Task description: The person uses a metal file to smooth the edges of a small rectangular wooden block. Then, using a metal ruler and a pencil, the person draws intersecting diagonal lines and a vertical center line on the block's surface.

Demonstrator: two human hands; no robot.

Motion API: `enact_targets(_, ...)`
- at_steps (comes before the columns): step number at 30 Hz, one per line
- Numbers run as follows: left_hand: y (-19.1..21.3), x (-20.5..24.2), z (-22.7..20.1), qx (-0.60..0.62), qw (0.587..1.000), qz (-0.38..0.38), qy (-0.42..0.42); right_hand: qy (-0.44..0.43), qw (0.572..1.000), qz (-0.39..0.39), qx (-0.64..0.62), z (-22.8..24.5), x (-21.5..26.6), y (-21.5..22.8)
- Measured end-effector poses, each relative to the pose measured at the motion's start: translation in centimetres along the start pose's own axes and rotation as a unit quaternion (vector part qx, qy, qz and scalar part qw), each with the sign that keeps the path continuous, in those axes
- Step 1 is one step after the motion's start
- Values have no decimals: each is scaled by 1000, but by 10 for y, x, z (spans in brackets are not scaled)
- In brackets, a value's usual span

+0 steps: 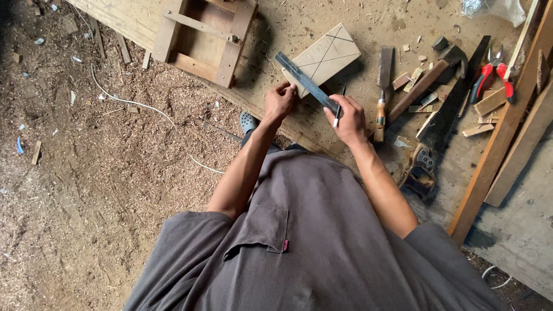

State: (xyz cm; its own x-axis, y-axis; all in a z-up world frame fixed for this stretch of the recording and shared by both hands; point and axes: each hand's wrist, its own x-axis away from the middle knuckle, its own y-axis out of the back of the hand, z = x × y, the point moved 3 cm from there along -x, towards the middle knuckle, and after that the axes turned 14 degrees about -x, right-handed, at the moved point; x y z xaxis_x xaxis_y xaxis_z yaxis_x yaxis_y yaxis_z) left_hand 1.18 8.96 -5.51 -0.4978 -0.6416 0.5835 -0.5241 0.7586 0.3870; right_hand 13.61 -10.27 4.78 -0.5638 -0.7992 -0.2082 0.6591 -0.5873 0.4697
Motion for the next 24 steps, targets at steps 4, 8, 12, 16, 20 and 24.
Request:
enact_targets(4,2,-17,8,-38,998,-14,-53,19,1000,14,-4,-1,-4,7)
enact_targets(8,7,-26,9,-127,988,-40,-80,33,998,32,45,-4,-3,15)
enact_targets(12,18,-24,-1,-174,979,-59,-87,34,995,32,88,-10,-11,18)
enact_targets(16,19,-15,-11,-146,986,-19,-77,-81,990,56,105,-25,-15,21)
enact_targets(20,24,-12,-20,-174,982,-19,-73,-46,993,7,112,-30,-25,34)
enact_targets(24,30,-11,-23,-194,968,-80,-135,-37,994,-23,104,-34,-24,45)
